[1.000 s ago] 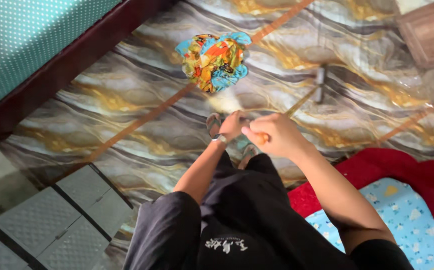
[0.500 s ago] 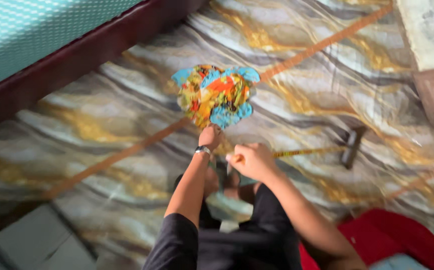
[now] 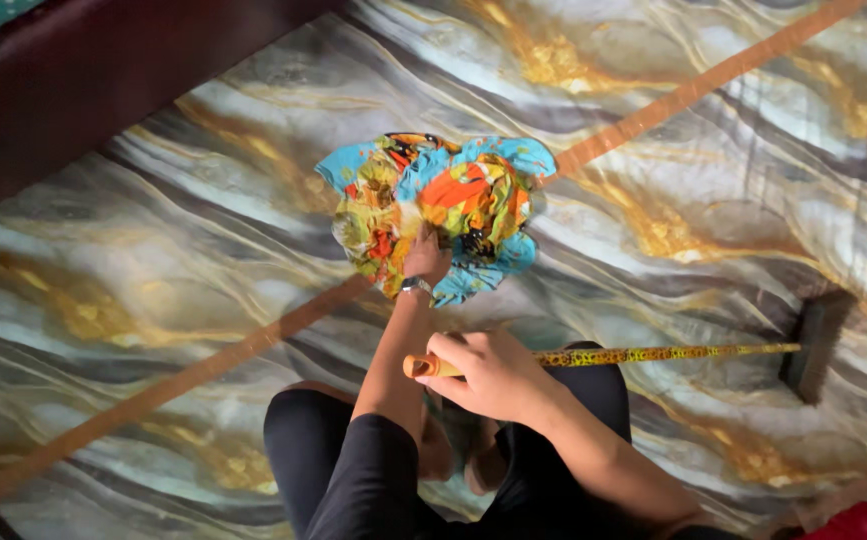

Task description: The person sweeps the floor using a broom, pushing debris along the floorboards and under the edges of furniture, and then gathers the dust into a dustpan.

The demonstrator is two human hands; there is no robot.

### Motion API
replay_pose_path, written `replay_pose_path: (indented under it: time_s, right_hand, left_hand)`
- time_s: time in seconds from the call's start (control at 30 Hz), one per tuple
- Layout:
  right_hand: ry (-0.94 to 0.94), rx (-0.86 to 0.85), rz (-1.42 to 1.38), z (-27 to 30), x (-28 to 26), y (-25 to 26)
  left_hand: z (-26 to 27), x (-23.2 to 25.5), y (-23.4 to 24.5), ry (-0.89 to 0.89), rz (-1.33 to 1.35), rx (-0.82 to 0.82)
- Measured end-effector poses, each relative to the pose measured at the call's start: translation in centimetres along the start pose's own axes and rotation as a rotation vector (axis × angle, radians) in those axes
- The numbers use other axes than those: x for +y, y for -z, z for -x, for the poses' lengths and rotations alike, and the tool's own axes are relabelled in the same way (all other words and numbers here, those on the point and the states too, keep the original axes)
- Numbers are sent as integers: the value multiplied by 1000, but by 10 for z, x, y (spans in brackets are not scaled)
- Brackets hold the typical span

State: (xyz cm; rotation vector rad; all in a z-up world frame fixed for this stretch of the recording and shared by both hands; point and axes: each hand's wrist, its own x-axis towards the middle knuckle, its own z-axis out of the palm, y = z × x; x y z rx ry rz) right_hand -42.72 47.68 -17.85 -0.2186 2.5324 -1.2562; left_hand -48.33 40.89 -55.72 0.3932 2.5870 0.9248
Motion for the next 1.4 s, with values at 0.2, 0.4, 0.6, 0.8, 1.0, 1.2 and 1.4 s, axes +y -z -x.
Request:
replay_pose_path:
  time_s: [0.2,0.4,0.6,0.8,1.0,1.2,1.4]
  right_hand:
    - [24,42,36,6,-7,3]
    - [-54,96,83,49,-53,43]
    - [-66,14,21,117,-134,114]
    - [58,5,-41,190,-254,202]
    - [292,-73,-244,238,-359,246]
    - [490,-133,-321,262,-417,237]
    - [580,-190,-294,282,-459,198]
  left_hand:
    - [3,12,24,125,336,97]
    - [40,87,104,271,923,-29]
    - [98,181,214,224,1142,-39]
    - [178,290,359,234,1175,222]
    - [246,395,494,33,1358,481]
    - [334,449,590,-220,1318,397]
    - [355,394,597,-191,1506,505]
